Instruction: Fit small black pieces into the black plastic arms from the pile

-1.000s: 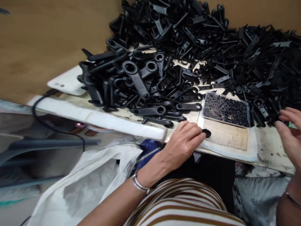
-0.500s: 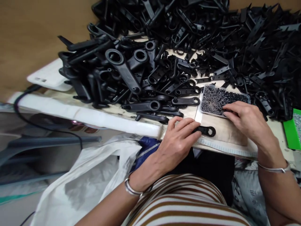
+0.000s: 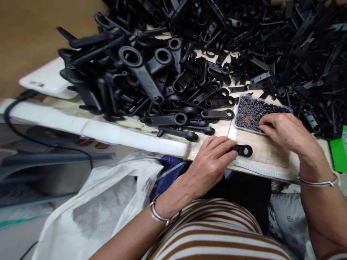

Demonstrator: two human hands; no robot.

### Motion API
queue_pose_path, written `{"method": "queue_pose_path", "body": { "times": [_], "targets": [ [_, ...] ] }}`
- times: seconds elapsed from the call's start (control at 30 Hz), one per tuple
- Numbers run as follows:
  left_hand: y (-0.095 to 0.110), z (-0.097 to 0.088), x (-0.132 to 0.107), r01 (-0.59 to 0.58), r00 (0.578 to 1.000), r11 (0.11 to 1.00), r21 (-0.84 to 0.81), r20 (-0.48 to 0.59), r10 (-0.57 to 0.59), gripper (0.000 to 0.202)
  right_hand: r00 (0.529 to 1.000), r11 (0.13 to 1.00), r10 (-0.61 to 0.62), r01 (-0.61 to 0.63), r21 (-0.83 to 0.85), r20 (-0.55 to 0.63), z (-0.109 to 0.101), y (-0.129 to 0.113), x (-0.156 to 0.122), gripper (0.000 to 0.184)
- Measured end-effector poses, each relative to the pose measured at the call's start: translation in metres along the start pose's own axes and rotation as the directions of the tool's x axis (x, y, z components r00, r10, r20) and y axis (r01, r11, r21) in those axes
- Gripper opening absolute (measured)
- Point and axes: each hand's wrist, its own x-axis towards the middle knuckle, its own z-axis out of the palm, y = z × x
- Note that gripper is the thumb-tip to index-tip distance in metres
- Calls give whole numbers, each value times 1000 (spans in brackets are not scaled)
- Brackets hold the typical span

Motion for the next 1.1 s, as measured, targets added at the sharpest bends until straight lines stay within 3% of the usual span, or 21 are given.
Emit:
{"method": "queue_pose_path", "body": {
  "times": [0.13,0.3,0.57,0.77,0.97,1.1],
  "targets": [
    [0,-8,6,-1,1000,1000,-1,-27,1,20,999,999,-7,9,46,-42,4,2,-3,19],
    [-5,-21,30,45,999,996,80,-11,-45,17,991,994,38,-25,103,-131,7,-1,-11,19],
    [-12,-20,71,22,966,934,356,234,-113,25,998,1000,26,-25,9,-61,8,-3,-7,25],
    [-18,-7,90,-12,952,941,338,291,-92,24,999,999,47,-47,-8,-28,3,-4,-5,25],
    [-32,23,113,-84,951,964,251,310,2,21,989,967,75,-41,253,-125,5,8,-15,23],
    [-34,34,123,-105,944,960,258,329,15,23,976,862,143,-40,506,-165,9,18,-20,20]
  ]
}}
